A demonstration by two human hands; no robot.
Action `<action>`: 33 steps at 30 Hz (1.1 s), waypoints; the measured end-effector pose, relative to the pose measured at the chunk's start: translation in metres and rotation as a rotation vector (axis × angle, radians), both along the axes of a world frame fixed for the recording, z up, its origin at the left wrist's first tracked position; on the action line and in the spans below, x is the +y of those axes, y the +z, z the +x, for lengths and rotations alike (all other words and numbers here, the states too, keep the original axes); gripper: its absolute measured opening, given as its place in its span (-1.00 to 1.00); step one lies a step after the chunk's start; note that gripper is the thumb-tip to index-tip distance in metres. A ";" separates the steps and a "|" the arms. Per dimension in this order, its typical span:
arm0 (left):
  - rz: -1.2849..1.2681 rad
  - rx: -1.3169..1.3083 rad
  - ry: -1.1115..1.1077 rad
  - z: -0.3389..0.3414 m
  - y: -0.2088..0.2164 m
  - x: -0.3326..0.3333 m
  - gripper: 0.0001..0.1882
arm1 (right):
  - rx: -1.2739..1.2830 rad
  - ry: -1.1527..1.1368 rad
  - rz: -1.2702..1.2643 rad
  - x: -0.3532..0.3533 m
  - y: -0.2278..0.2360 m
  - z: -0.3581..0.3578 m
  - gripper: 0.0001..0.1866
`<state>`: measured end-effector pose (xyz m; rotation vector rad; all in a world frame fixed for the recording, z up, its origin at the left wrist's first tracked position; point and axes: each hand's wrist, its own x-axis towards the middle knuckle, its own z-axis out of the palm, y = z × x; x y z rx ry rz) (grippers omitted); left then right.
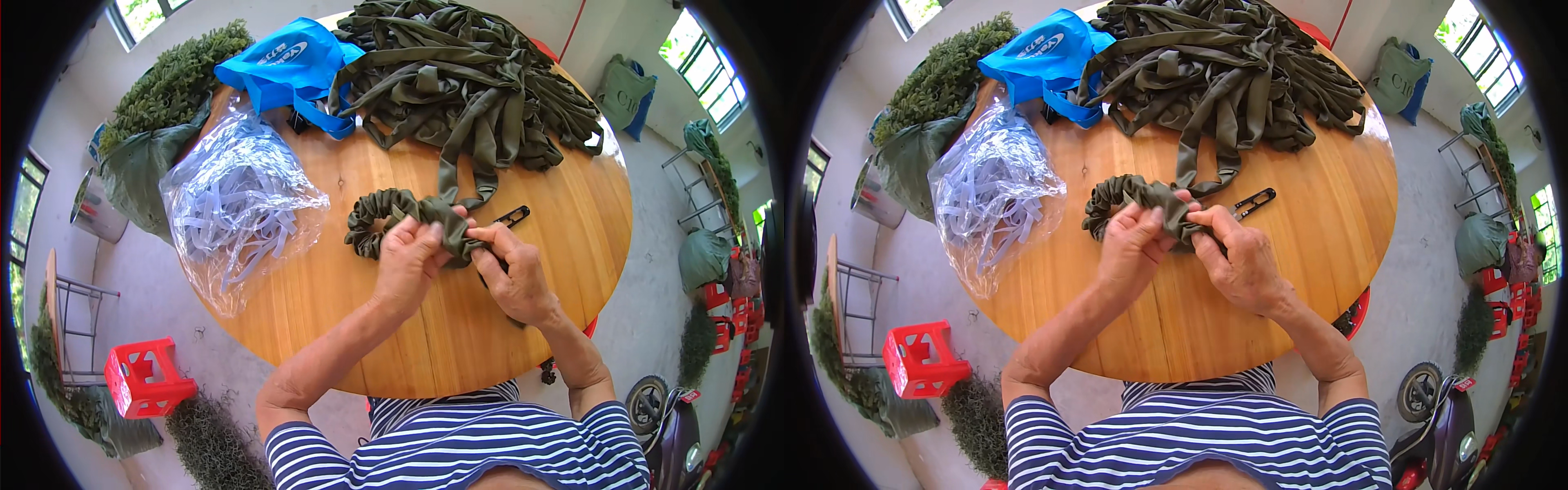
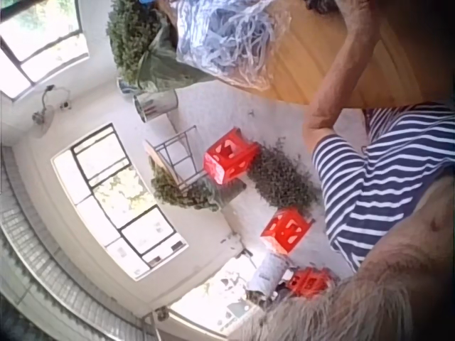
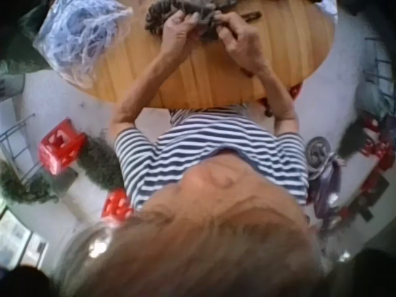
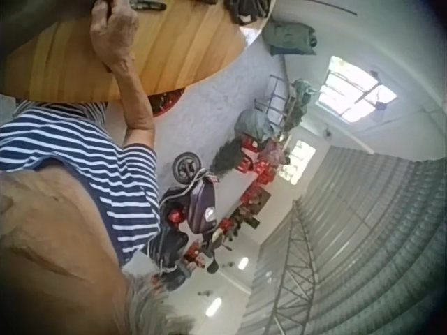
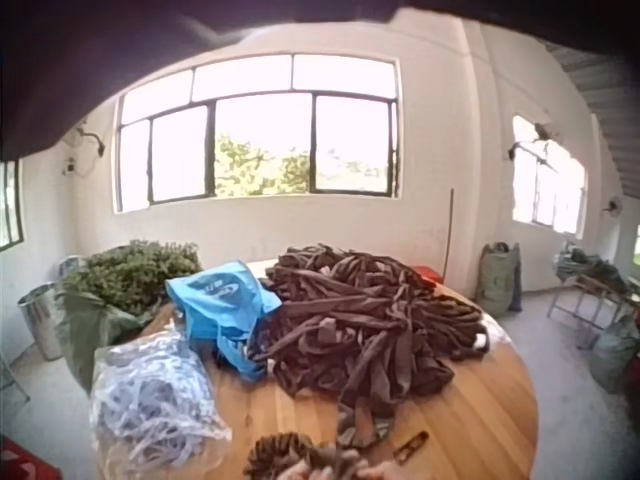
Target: The person folds long green fabric strips into compact bundles and secures them with white plastic ties. They use a metal rod to help fold the fabric and a pair of scissors to trim the ties. The finished bundles are placed into a red basin on the floor.
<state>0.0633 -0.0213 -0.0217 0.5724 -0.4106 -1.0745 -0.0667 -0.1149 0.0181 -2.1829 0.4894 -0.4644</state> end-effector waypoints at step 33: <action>0.004 0.020 -0.110 -0.005 0.000 -0.002 -0.63 | -0.143 0.021 -0.384 -0.002 -0.014 -0.007 -0.69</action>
